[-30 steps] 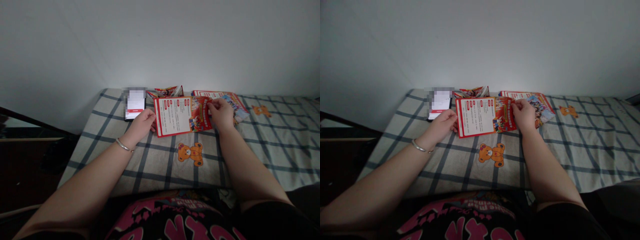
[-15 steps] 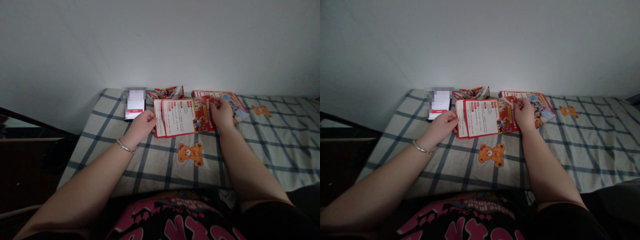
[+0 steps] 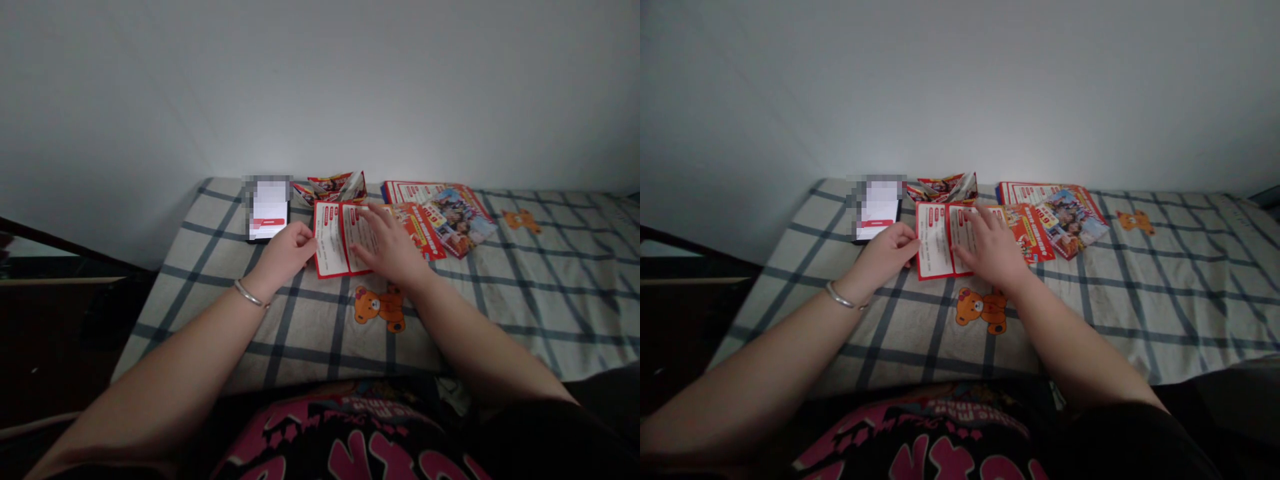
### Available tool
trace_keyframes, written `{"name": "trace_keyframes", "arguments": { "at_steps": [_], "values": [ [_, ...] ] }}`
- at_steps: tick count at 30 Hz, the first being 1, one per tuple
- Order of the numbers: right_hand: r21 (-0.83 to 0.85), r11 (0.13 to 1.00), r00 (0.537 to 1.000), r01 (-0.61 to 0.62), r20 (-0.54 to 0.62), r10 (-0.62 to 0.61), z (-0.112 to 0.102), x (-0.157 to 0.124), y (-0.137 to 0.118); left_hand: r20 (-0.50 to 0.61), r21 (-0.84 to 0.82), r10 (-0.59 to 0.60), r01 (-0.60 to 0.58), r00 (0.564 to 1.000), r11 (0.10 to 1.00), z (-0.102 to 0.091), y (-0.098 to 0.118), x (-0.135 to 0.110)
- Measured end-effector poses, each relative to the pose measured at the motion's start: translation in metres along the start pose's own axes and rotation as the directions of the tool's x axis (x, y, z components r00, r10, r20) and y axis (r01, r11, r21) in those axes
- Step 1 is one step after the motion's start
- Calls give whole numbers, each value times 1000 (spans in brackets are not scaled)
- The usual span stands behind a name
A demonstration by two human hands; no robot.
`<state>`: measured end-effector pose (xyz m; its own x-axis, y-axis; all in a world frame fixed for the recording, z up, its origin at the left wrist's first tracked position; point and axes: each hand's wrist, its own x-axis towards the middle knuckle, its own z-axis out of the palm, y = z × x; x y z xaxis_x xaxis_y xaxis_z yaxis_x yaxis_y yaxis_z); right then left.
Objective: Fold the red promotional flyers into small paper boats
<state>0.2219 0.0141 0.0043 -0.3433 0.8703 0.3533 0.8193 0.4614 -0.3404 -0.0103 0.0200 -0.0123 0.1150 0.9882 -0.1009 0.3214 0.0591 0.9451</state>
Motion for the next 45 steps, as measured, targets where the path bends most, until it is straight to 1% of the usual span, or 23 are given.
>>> {"name": "trace_keyframes", "arguments": {
  "at_steps": [2, 4, 6, 11, 18, 24, 26, 28, 31, 32, 33, 35, 37, 40, 42, 45],
  "values": [
    [-5, 999, 998, -35, 44, 35, 9, -2, -16, 12, -10, 30, -30, 999, 1000, 0, -1, 0],
    [-18, 999, 997, -48, 56, 49, 15, -2, -22, 33, -7, 69, -69, 997, 998, 0, -1, 0],
    [-24, 998, 998, -52, 46, 53, 18, -2, -21, 59, 3, 95, -96, 994, 995, -1, 1, -1],
    [8, 997, 997, -78, 10, 78, 22, 2, -15, 99, 5, 106, -107, 989, 994, -1, 6, -3],
    [20, 993, 993, -112, -24, 113, 21, 7, -17, 207, -57, 109, -99, 972, 993, 3, 5, -7],
    [87, 980, 982, -179, -41, 183, 25, 8, -12, 192, -20, 120, -118, 974, 993, 4, 7, -10],
    [97, 981, 984, -169, -44, 174, 24, 7, -11, 175, -3, 111, -112, 978, 994, 3, 7, -10],
    [83, 986, 989, -141, -30, 144, 20, 7, -11, 128, 27, 98, -102, 987, 994, 4, 7, -10],
    [-7, 997, 997, -74, 25, 74, 10, 4, -8, 51, 94, 86, -91, 995, 991, 6, 5, -8],
    [-33, 999, 998, -34, 53, 35, 6, 2, -5, 31, 99, 89, -91, 996, 991, 7, 4, -7],
    [-39, 999, 995, 8, 96, -4, 3, 1, -1, 13, 90, 91, -92, 996, 992, 7, 3, -6],
    [-12, 999, 989, 41, 142, -39, -1, -1, 7, -33, 19, 89, -89, 995, 996, 7, 1, -4],
    [22, 999, 988, 45, 147, -48, -3, -2, 14, -79, -36, 62, -65, 995, 997, 5, 1, -2],
    [38, 998, 987, 59, 145, -64, -5, -2, 18, -120, -84, 61, -72, 991, 994, 1, 3, -1],
    [12, 998, 984, 67, 168, -68, -9, -2, 16, -128, -78, 71, -81, 989, 994, -2, 4, -1],
    [-79, 995, 975, 60, 220, -41, -13, -6, 8, -151, -24, 92, -96, 984, 995, -5, 3, -1]
  ]
}}
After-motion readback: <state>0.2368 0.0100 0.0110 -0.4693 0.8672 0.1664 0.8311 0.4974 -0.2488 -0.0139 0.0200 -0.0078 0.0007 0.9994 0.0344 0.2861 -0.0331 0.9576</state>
